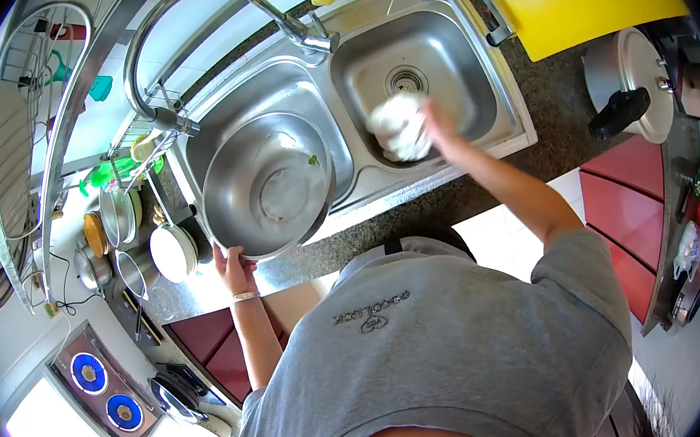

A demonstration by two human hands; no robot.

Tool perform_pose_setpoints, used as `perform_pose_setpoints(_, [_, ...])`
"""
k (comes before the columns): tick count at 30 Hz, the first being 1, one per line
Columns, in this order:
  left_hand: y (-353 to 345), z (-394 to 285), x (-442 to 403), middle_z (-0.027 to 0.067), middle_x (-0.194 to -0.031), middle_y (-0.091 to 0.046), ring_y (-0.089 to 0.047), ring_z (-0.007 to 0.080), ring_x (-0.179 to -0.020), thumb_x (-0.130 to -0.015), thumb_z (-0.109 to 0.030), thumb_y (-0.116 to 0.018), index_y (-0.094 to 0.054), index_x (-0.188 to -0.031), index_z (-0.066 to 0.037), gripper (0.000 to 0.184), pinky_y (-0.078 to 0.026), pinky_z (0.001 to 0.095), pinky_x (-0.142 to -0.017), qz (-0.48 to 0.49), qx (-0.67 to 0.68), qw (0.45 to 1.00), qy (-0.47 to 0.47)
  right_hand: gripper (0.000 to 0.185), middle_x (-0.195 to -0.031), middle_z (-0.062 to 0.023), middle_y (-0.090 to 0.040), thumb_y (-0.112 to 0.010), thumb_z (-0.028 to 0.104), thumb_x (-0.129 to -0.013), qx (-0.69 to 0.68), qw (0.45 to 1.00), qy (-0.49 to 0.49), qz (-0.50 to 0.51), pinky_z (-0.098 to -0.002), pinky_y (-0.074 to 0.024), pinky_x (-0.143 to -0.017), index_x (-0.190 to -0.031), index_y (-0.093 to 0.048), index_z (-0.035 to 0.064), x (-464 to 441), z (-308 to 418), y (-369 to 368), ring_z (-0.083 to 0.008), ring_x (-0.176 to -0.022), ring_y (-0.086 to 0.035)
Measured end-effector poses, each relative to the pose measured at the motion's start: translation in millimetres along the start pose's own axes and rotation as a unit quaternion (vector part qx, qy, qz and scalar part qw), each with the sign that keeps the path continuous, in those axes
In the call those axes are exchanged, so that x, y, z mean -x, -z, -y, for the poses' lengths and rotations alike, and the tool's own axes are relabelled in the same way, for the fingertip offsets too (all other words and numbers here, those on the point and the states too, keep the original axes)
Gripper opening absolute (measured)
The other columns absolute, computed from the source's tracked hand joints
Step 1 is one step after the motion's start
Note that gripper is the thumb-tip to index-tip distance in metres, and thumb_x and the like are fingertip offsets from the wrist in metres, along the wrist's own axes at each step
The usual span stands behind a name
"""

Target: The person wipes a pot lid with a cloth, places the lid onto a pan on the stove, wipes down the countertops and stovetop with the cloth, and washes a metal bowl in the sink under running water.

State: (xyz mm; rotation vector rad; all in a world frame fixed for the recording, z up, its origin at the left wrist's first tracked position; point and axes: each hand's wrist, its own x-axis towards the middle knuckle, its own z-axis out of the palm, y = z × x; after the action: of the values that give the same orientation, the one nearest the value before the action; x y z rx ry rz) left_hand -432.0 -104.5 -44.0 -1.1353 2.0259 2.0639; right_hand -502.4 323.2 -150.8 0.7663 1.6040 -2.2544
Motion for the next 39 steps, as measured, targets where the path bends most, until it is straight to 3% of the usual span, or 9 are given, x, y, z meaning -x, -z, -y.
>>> perform_pose_setpoints(8, [8.2,-5.8,21.9,0.0041,-0.069,-0.056,-0.045,0.0088,-0.039,-0.076,0.002,-0.052,-0.036,-0.135,-0.005,0.062,-0.039,0.0199,-0.034,-0.013,-0.029,0.999,0.007,0.020,-0.090,-0.0114,-0.059,-0.045,0.018,-0.091,-0.390,0.886,0.075,-0.238,-0.0351,-0.0536,-0.073,-0.097,-0.052,0.0004,-298.8,14.9,33.0,-0.0231,-0.078,-0.060])
perform_pose_setpoints(11, [11.9,-6.1,31.8,0.0039,-0.071,-0.056,-0.045,0.0079,-0.041,-0.076,0.002,-0.052,-0.040,-0.131,-0.006,0.057,-0.037,0.0195,-0.034,-0.027,-0.039,0.999,0.011,0.021,-0.089,-0.0113,-0.058,-0.047,0.019,-0.090,-0.066,0.881,0.067,-0.464,-0.0382,-0.0527,-0.059,-0.097,-0.051,0.0005,-263.5,6.1,-95.1,-0.0239,-0.070,-0.059])
perform_pose_setpoints(15, [19.6,-1.5,26.0,0.0039,-0.068,-0.056,-0.045,0.0084,-0.039,-0.076,0.002,-0.052,-0.040,-0.131,-0.006,0.056,-0.037,0.0197,-0.034,-0.026,-0.037,0.999,0.020,0.036,-0.116,-0.0256,-0.050,-0.052,0.016,-0.080,0.204,0.949,0.124,-0.205,-0.0420,-0.0459,-0.084,-0.109,-0.053,-0.0044,-188.8,-26.7,-145.4,-0.0358,-0.102,-0.054])
perform_pose_setpoints(18, [13.5,-0.9,17.4,0.0039,-0.066,-0.056,-0.045,0.0088,-0.038,-0.076,0.002,-0.052,-0.039,-0.133,-0.005,0.059,-0.038,0.0198,-0.033,-0.014,-0.041,0.999,0.011,0.026,-0.085,-0.0209,-0.063,-0.049,0.016,-0.083,0.423,0.860,0.276,-0.073,-0.0466,-0.0492,-0.071,-0.102,-0.058,-0.0006,-149.2,-58.8,-112.6,-0.0361,-0.083,-0.062])
perform_pose_setpoints(22, [-2.8,-2.4,5.5,0.0034,-0.064,-0.055,-0.045,0.0094,-0.039,-0.075,0.002,-0.054,-0.031,-0.140,-0.006,0.069,-0.039,0.0215,-0.034,-0.019,-0.018,1.000,0.015,0.021,-0.079,-0.0149,-0.065,-0.051,0.017,-0.086,0.381,0.902,-0.125,0.159,-0.0436,-0.0515,-0.067,-0.090,-0.065,0.0017,-23.3,19.2,-67.9,-0.0278,-0.072,-0.065])
perform_pose_setpoints(26, [-14.3,-0.8,-4.3,0.0031,-0.064,-0.055,-0.045,0.0095,-0.039,-0.075,0.002,-0.054,-0.029,-0.141,-0.006,0.071,-0.039,0.0221,-0.035,-0.016,-0.015,1.000,0.012,0.033,-0.092,-0.0155,-0.061,-0.054,0.016,-0.089,0.367,0.891,-0.138,0.230,-0.0231,-0.0497,-0.058,-0.113,-0.052,-0.0055,-50.5,9.2,-7.1,-0.0169,-0.077,-0.060])
perform_pose_setpoints(31, [-17.7,-2.5,4.8,0.0020,-0.075,-0.058,-0.047,0.0068,-0.046,-0.076,0.002,-0.054,-0.040,-0.135,-0.009,0.063,-0.036,0.0182,-0.035,-0.024,-0.029,0.999,0.009,0.037,-0.084,-0.0130,-0.067,-0.054,0.020,-0.084,0.685,0.712,0.156,-0.005,-0.0380,-0.0480,-0.048,-0.120,-0.057,0.0146,-117.1,96.6,23.1,-0.0225,-0.049,-0.056])
perform_pose_setpoints(34, [-10.2,-0.3,14.3,0.0019,-0.074,-0.058,-0.047,0.0064,-0.044,-0.077,0.001,-0.054,-0.039,-0.136,-0.008,0.062,-0.035,0.0181,-0.034,-0.003,-0.036,0.999,-0.015,0.038,-0.117,-0.0104,-0.052,-0.051,0.022,-0.087,0.691,0.662,0.222,-0.187,-0.0418,-0.0467,-0.080,-0.124,-0.051,0.0150,-190.9,23.9,63.4,-0.0298,-0.096,-0.053])
perform_pose_setpoints(39, [-3.4,1.5,24.2,0.0038,-0.067,-0.056,-0.044,0.0086,-0.038,-0.074,0.003,-0.052,-0.037,-0.135,-0.005,0.063,-0.037,0.0202,-0.032,-0.041,-0.021,0.999,-0.002,0.029,-0.114,-0.0109,-0.050,-0.037,0.025,-0.093,0.519,0.792,0.175,-0.269,-0.0526,-0.0394,-0.083,-0.114,-0.052,0.0122,-196.3,-54.1,-16.3,-0.0299,-0.108,-0.046])
